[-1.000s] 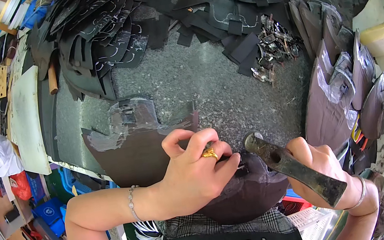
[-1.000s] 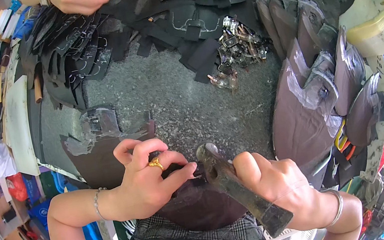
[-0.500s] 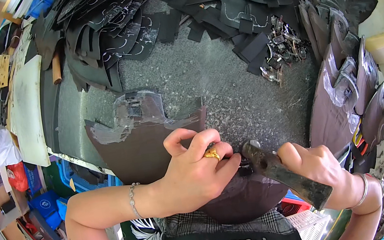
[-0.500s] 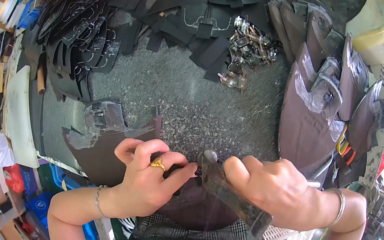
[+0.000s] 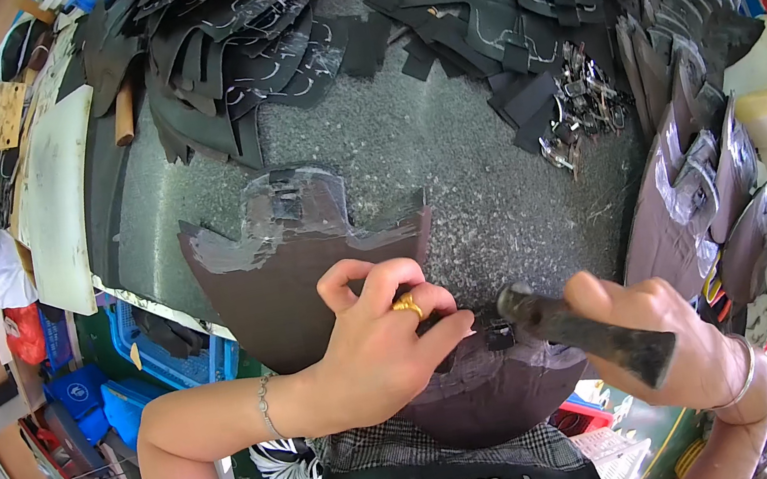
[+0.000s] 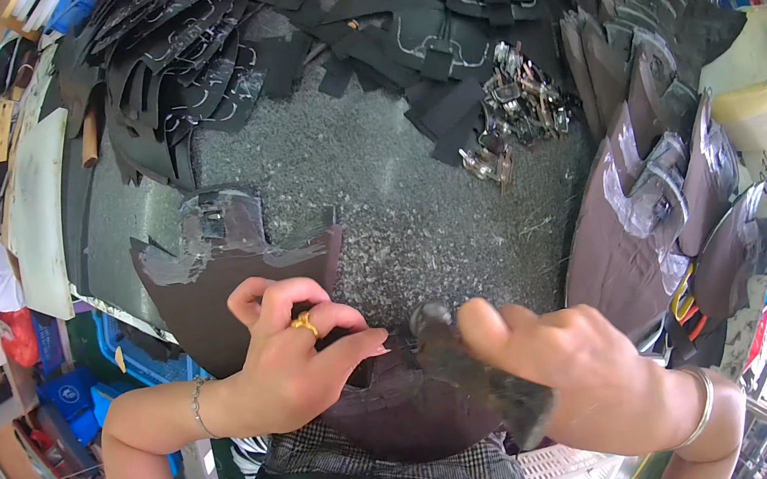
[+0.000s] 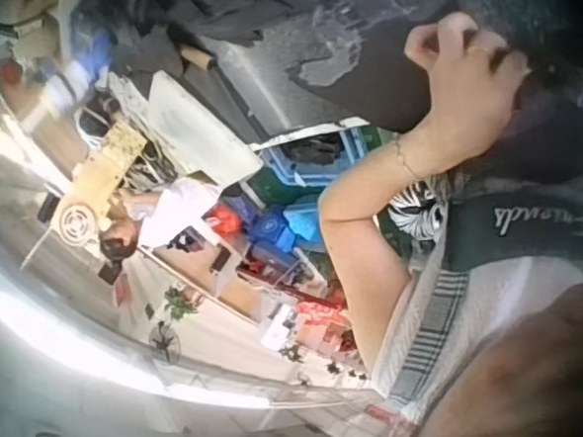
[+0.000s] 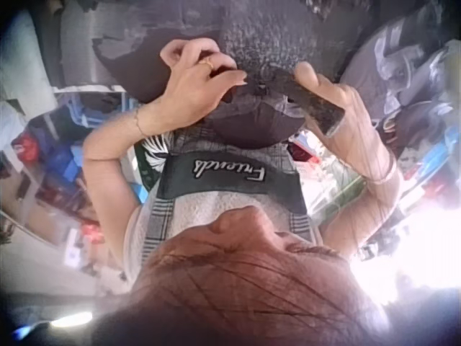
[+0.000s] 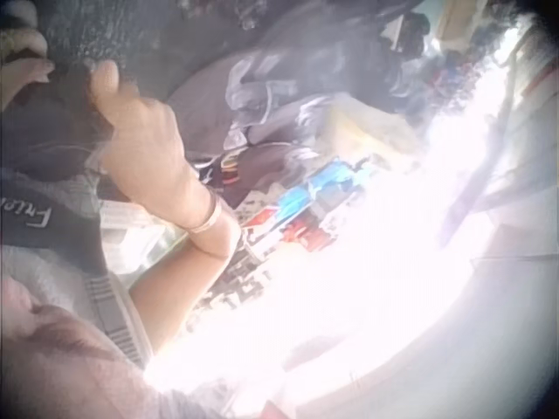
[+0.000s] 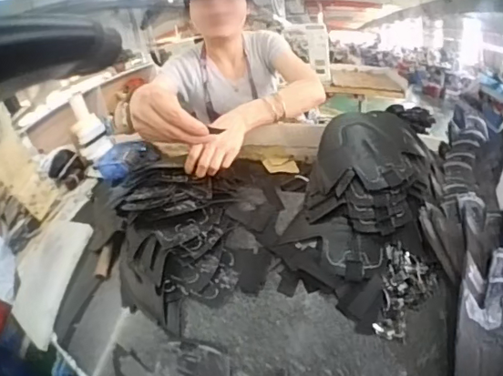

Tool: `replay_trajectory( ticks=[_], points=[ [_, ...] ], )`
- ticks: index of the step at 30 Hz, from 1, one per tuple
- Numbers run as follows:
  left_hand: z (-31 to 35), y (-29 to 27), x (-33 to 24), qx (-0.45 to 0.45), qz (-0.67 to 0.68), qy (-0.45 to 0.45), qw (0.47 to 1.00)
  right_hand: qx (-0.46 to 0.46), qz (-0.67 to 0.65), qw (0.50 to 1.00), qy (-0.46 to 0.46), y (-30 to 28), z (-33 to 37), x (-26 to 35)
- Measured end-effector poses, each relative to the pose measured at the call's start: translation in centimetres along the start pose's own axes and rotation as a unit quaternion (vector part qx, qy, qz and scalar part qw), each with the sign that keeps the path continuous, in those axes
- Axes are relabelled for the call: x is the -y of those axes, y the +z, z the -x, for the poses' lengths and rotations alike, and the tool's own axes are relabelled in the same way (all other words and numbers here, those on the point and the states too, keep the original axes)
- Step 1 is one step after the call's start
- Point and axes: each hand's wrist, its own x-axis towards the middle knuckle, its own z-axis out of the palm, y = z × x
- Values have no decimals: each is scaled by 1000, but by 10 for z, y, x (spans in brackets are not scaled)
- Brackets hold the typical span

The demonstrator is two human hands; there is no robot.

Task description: Applying glue with a brush to shoe components and then hammering them together.

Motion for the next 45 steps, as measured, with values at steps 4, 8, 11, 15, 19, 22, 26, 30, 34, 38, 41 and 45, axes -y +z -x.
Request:
replay_trajectory(
  ticks=[4,8,11,15,19,22,26,30,34,38,41,45],
  points=[
    [-10,-1,1,52,107,-120,986,-39,56,996,60,-4,8,1],
    [-20,1,1,24,69,-86,994,-75,54,994,51,7,23,4],
    [-29,-1,11,36,50,-10,998,-43,7,998,37,18,19,-6],
    [-44,-3,19,87,11,107,990,-88,80,993,12,39,24,-18],
    [-35,12,11,60,-3,69,996,-83,131,988,3,36,19,-14],
    [-35,9,15,71,113,-52,990,-93,72,993,26,35,17,-12],
    [-33,6,16,36,86,-43,995,-102,30,993,57,37,20,-16],
    [-21,6,10,37,24,45,998,-49,30,995,81,28,19,-14],
    [-17,7,6,3,-82,120,989,-82,29,996,-4,12,7,-6],
    [-15,7,9,-11,-85,101,991,4,33,999,7,9,-6,-4],
    [-12,2,10,-10,-42,65,997,2,39,999,4,14,-2,-6],
    [-6,2,6,2,-38,42,998,-6,35,999,-37,15,-9,-10]
  ],
)
